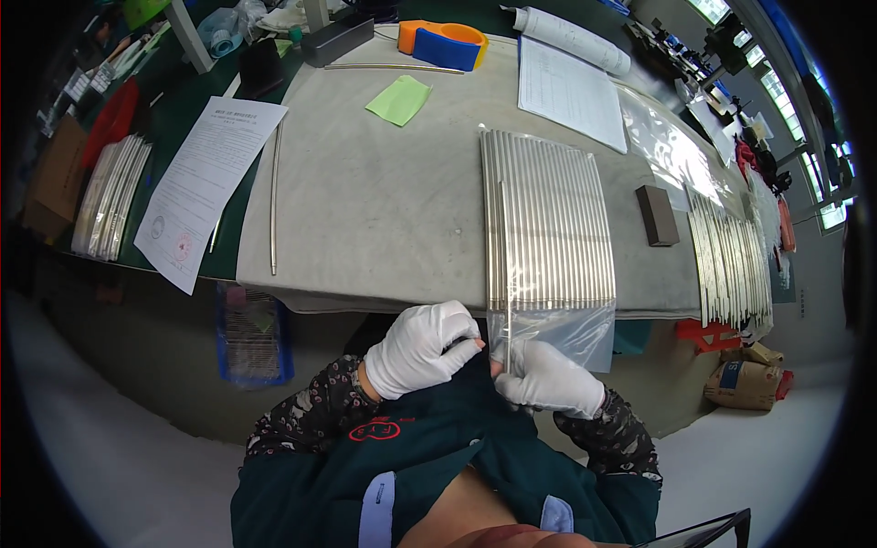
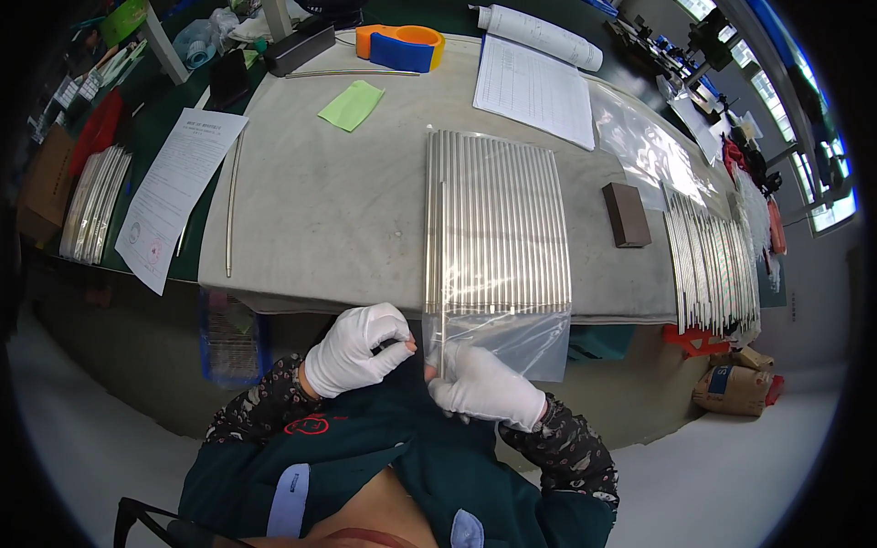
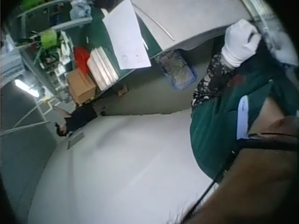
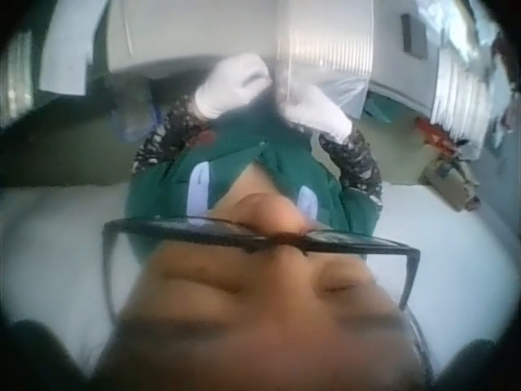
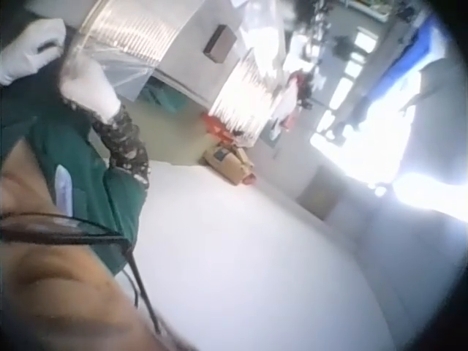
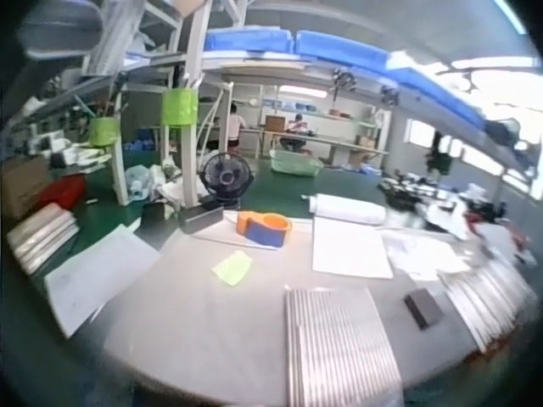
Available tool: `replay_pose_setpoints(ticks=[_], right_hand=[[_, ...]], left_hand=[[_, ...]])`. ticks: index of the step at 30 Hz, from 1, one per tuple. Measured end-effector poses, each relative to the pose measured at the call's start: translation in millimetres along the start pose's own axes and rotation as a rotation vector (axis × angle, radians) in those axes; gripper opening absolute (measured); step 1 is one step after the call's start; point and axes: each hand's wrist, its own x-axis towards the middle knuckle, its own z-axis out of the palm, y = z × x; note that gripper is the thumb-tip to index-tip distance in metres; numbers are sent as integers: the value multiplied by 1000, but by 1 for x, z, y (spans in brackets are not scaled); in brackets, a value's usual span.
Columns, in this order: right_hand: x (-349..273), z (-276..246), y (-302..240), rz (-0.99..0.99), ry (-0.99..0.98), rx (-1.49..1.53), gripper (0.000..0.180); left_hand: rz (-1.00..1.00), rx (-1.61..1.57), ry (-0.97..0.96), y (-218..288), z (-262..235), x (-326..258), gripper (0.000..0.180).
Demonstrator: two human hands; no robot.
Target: Organizing and aligning small metal rods before placing them into a plastic bag for packaging.
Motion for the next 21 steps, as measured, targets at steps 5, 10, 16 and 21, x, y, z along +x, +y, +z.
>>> replay_pose_setpoints(ticks=[5,10,16,21], right_hand=[[7,-5,-11,-21,-105,-302,13],[10,-7,-14,145,-225,-105,16],[0,24,5,-489,389,-747,17],[-8,10,15,-424,363,-673,12]], left_hand=[[204,217,100,8,-16,42,17],[325,606,-30,-13,-19,81,33],[295,716,6,-13,-14,77,29],[229,699,-14,-7,-17,73,28]])
